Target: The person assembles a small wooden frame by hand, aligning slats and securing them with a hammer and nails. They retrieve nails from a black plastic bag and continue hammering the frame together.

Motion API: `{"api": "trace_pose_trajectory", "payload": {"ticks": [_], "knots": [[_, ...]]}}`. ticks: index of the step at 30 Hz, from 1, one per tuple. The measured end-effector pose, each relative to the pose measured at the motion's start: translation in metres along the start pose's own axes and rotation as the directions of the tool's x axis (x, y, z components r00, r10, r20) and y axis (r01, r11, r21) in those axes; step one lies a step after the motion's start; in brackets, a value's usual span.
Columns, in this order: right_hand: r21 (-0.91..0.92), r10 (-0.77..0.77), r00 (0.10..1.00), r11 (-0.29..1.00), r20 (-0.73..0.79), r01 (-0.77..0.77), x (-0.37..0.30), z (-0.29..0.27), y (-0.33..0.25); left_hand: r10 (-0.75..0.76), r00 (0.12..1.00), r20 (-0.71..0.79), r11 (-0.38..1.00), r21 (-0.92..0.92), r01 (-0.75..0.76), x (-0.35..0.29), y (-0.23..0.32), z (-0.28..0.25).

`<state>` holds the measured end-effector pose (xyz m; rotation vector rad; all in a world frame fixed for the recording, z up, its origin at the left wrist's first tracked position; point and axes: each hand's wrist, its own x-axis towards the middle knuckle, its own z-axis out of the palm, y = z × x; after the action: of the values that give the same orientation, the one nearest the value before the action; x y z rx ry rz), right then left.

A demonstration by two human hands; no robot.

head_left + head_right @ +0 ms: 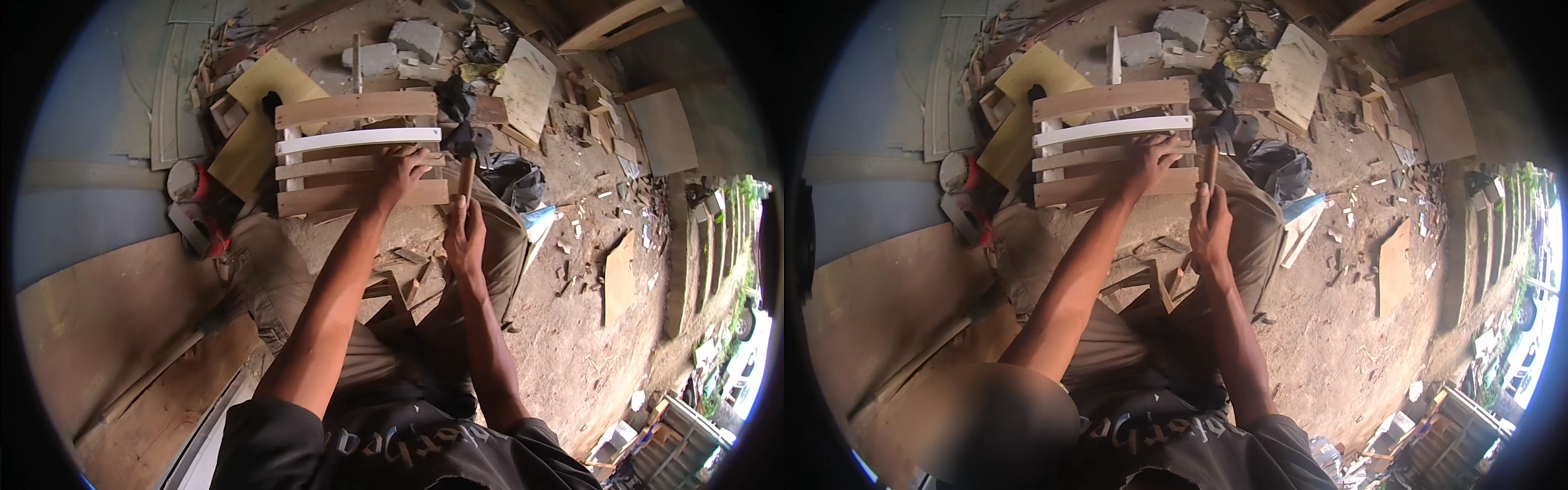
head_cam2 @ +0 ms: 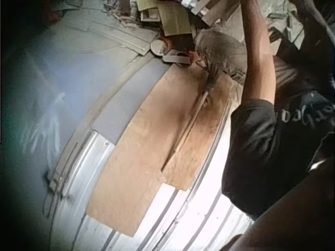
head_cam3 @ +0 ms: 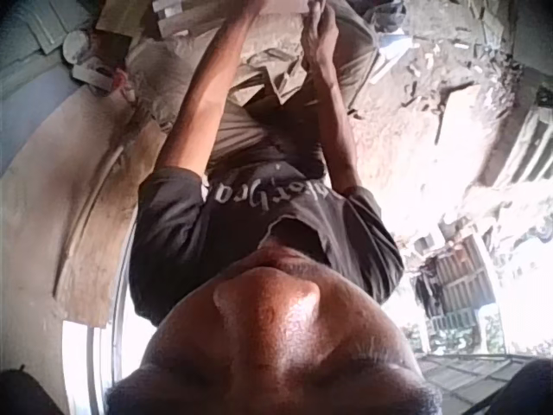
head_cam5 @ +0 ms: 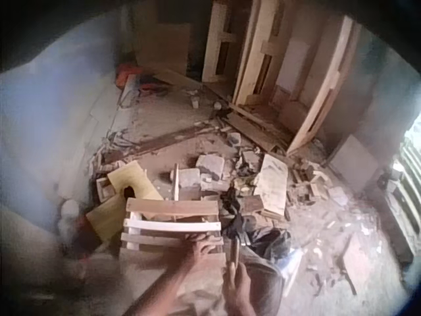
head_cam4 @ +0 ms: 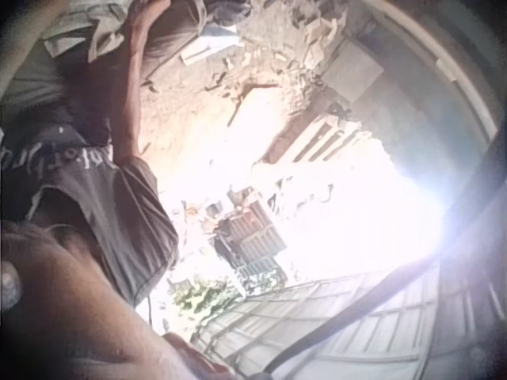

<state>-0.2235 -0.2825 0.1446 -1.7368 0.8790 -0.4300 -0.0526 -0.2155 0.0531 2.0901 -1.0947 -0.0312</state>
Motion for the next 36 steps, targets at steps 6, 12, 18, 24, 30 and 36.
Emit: {"api": "trace_pose_trajectory", "payload": {"ticks": [6, 12, 18, 24, 30, 36], "knots": [[-0.164, -0.013, 0.999, 0.986, 0.032, 0.018, 0.012, 0.002, -0.012, 0.035, 0.999, -0.020, 0.999, 0.000, -0.035, 0.004, 0.002, 0.002], [0.007, -0.013, 1.000, 1.000, -0.011, 0.013, 0.008, -0.006, -0.058, -0.017, 0.998, 0.066, 0.998, 0.062, 0.013, 0.000, 0.000, -0.001], [-0.129, -0.297, 0.955, 0.947, -0.009, 0.294, 0.001, -0.002, -0.033, 0.018, 1.000, 0.006, 0.998, 0.060, -0.018, 0.002, -0.003, 0.006], [-0.288, -0.017, 0.999, 0.957, 0.049, 0.031, -0.003, -0.002, -0.009, -0.023, 0.999, 0.040, 0.999, 0.048, 0.021, 0.000, -0.003, 0.007], [-0.122, -0.081, 0.997, 0.989, 0.004, 0.081, -0.004, -0.002, -0.013, 0.008, 1.000, 0.018, 0.998, 0.064, -0.009, 0.003, 0.000, 0.003], [-0.179, 0.029, 0.998, 0.984, 0.052, -0.019, -0.001, -0.009, -0.018, -0.023, 0.998, 0.051, 0.997, 0.069, 0.020, 0.001, -0.003, 0.005]]}}
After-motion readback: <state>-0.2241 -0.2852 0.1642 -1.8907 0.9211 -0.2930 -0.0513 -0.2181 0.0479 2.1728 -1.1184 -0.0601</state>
